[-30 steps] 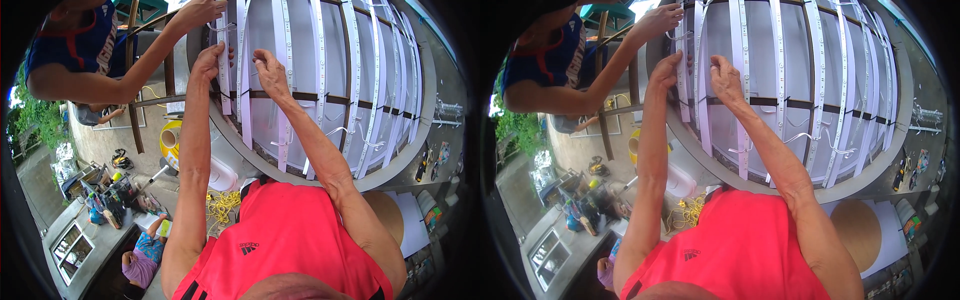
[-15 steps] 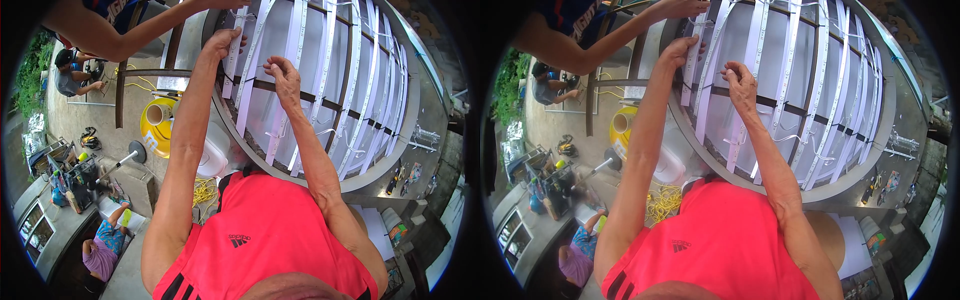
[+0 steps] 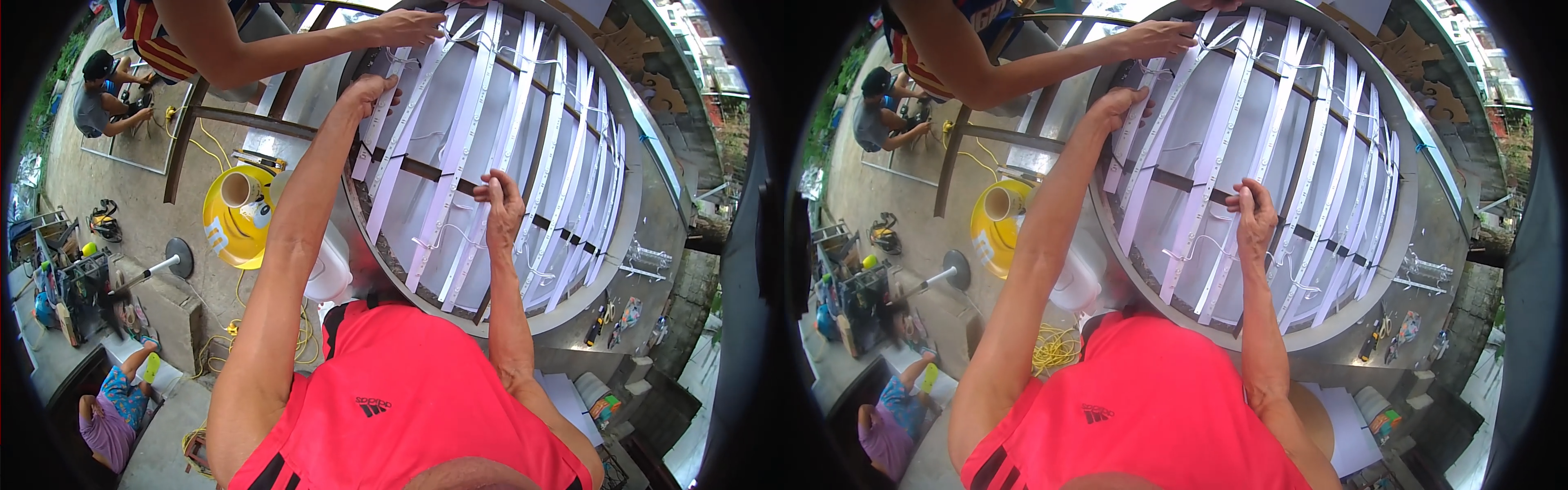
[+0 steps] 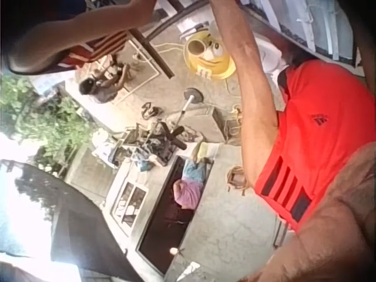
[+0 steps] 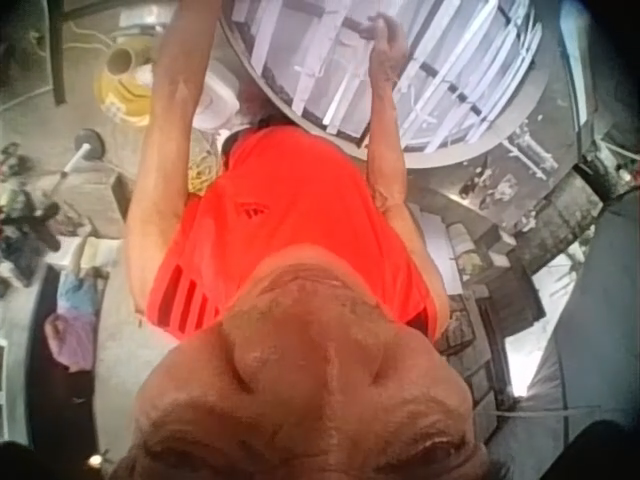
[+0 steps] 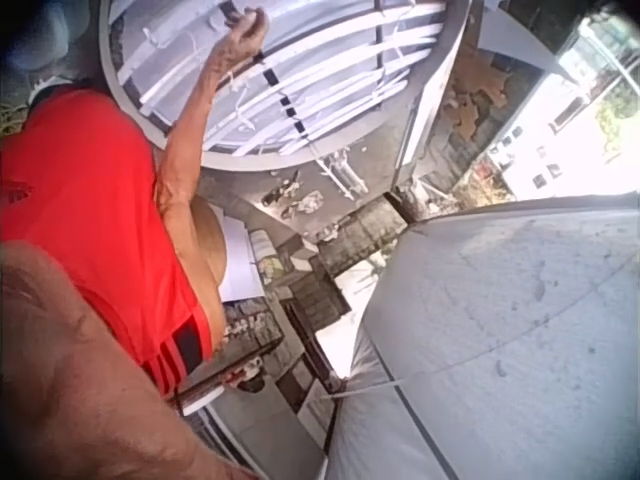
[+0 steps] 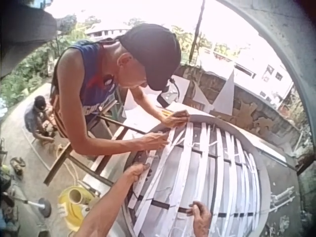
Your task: The recorder is assembling a large circular sign by attaching LED strips and wiring.
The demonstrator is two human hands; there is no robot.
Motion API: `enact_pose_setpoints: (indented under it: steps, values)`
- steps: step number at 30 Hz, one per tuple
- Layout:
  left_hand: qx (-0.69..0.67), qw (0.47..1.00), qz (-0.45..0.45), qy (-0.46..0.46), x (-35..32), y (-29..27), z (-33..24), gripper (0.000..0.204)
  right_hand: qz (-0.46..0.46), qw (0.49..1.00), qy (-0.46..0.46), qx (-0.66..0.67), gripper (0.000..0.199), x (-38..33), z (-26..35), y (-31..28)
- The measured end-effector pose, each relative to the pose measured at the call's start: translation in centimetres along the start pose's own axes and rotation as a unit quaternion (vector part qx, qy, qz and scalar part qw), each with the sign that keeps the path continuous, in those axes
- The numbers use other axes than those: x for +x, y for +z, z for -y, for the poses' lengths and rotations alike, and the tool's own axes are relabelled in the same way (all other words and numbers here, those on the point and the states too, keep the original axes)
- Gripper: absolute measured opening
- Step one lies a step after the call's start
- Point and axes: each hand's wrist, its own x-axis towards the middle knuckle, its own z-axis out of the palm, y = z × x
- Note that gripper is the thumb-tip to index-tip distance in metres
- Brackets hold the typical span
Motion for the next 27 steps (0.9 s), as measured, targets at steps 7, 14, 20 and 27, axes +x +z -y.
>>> enact_pose_setpoints:
  steps: [7, 14, 20, 27]
  values:
    - [0.008, 1.0, 0.0, 0.002, 0.4, 0.3, -0.2, 0.033, -0.06, 0.996, 0.038, -0.046, 0.023, -5.0, -0.9, -7.1]
    - [0.014, 1.0, -0.008, 0.004, 1.0, -0.1, 0.2, 0.031, -0.177, 0.968, -0.124, -0.125, 0.03, -9.6, 2.4, -13.9]
    - [-0.002, 1.0, -0.007, 0.006, 1.2, -0.2, 0.2, 0.028, -0.272, 0.922, -0.044, -0.273, 0.031, -12.6, -1.2, -21.9]
    - [0.001, 1.0, -0.003, 0.009, 1.2, 0.1, 0.1, 0.028, -0.376, 0.72, 0.061, -0.58, 0.044, -19.0, -9.1, -30.0]
